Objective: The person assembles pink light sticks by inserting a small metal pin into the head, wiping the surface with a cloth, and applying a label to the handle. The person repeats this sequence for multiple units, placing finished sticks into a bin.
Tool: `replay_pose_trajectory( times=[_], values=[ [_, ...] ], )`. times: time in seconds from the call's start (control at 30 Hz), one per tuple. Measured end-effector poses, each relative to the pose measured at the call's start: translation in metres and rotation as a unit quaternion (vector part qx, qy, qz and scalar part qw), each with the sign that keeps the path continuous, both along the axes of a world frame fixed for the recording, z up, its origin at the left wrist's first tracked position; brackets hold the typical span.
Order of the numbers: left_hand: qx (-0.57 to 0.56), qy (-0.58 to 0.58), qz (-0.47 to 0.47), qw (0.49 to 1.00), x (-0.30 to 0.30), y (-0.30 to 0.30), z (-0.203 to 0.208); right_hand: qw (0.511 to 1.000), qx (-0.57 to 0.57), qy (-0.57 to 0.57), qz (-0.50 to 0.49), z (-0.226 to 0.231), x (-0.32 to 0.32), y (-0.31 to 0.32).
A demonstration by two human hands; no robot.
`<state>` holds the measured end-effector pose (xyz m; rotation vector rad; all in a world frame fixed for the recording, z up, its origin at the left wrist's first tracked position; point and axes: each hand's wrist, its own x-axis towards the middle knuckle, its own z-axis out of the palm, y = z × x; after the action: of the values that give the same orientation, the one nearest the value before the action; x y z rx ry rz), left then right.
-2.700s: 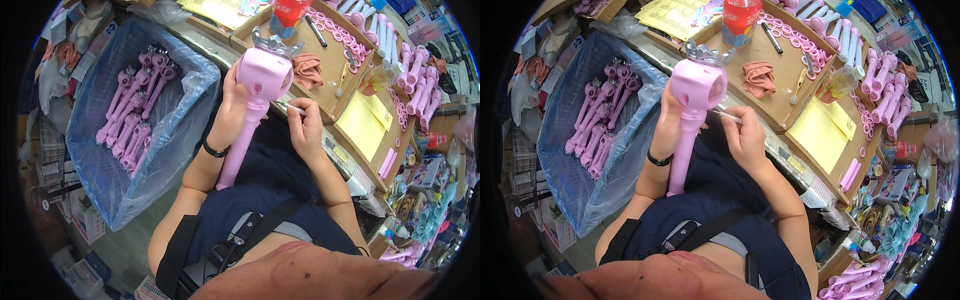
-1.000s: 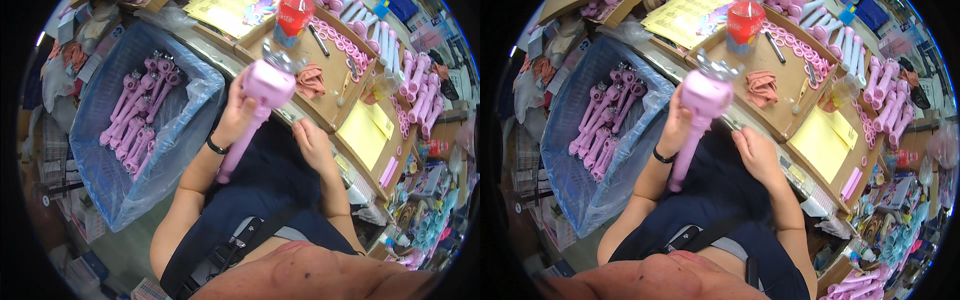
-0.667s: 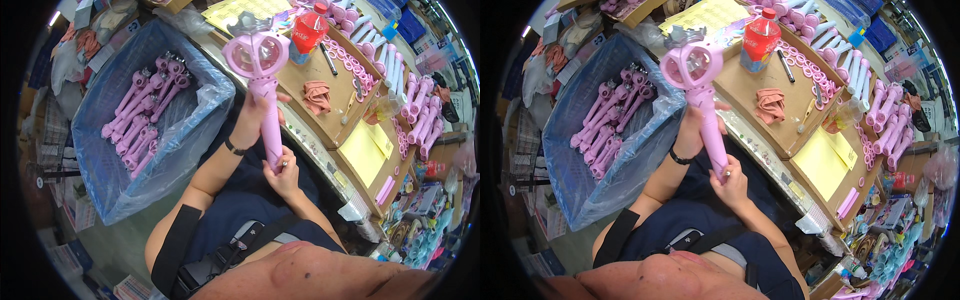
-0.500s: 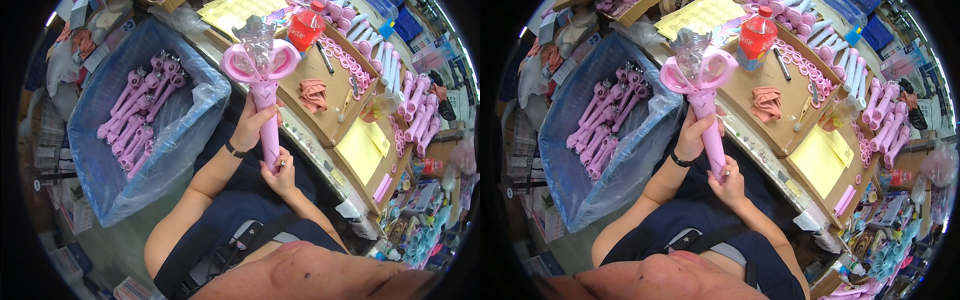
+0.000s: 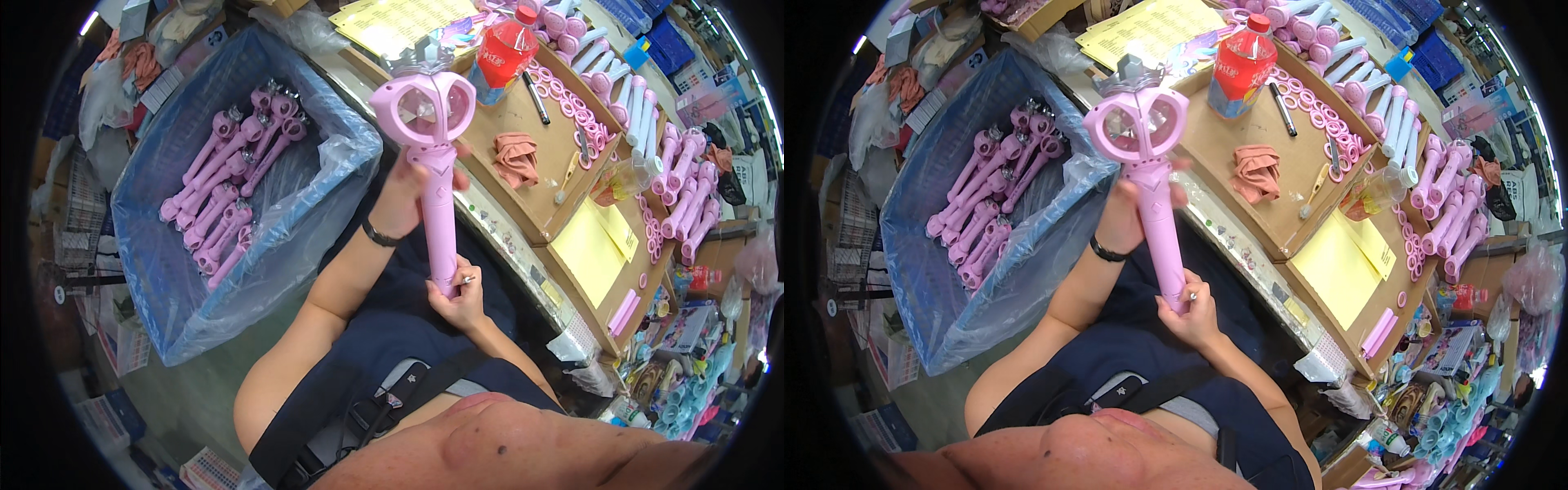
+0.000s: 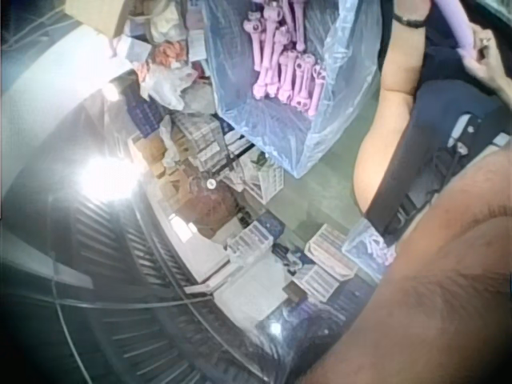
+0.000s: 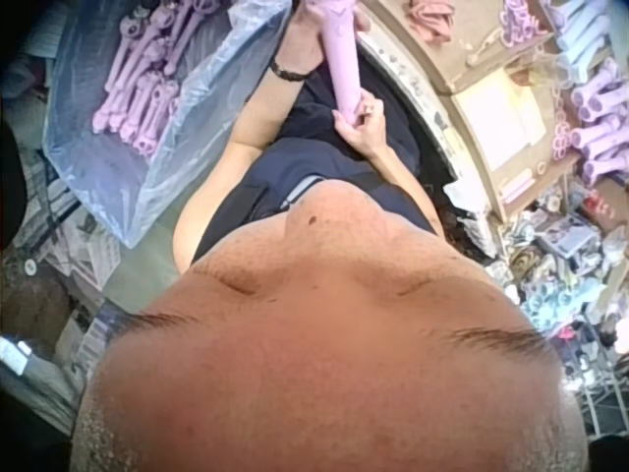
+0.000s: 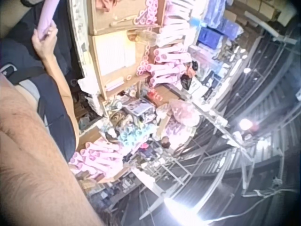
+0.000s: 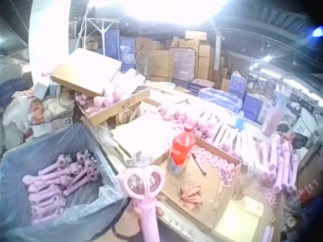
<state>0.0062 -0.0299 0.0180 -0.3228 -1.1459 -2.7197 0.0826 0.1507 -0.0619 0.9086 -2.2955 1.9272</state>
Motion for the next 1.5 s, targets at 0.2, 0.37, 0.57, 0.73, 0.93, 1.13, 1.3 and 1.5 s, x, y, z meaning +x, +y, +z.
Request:
replay_pose_trajectory(
  times=[0.2,0.37,0.57,0.73,0.93,1.13,1.3,1.5],
  values=[
    [-0.010,-0.080,-0.001,0.997,0.015,0.016,-0.018,0.995,0.065,0.074,-0.027,0.005,-0.007,0.001],
    [-0.001,-0.021,-0.015,1.000,0.010,0.008,-0.016,0.993,0.078,0.081,-0.023,0.003,-0.002,0.003],
    [0.110,-0.016,0.072,0.991,-0.007,-0.024,-0.009,0.997,0.052,0.026,0.054,0.016,-0.014,0.016],
    [0.345,0.079,-0.171,0.919,-0.018,-0.037,-0.019,0.997,0.077,-0.002,-0.023,0.050,-0.040,0.016],
    [0.369,0.162,-0.331,0.853,-0.025,-0.032,-0.021,0.986,0.117,0.106,-0.044,0.086,-0.051,-0.004],
    [0.055,-0.073,-0.012,0.996,-0.004,-0.025,0.005,0.944,0.118,0.287,-0.111,0.119,-0.068,-0.012],
    [-0.032,-0.077,-0.006,0.997,-0.001,-0.014,0.018,0.910,0.130,0.367,-0.142,0.138,-0.088,-0.023],
    [-0.081,-0.084,0.055,0.992,0.004,-0.015,0.017,0.897,0.149,0.394,-0.132,0.146,-0.093,-0.027]
  ],
)
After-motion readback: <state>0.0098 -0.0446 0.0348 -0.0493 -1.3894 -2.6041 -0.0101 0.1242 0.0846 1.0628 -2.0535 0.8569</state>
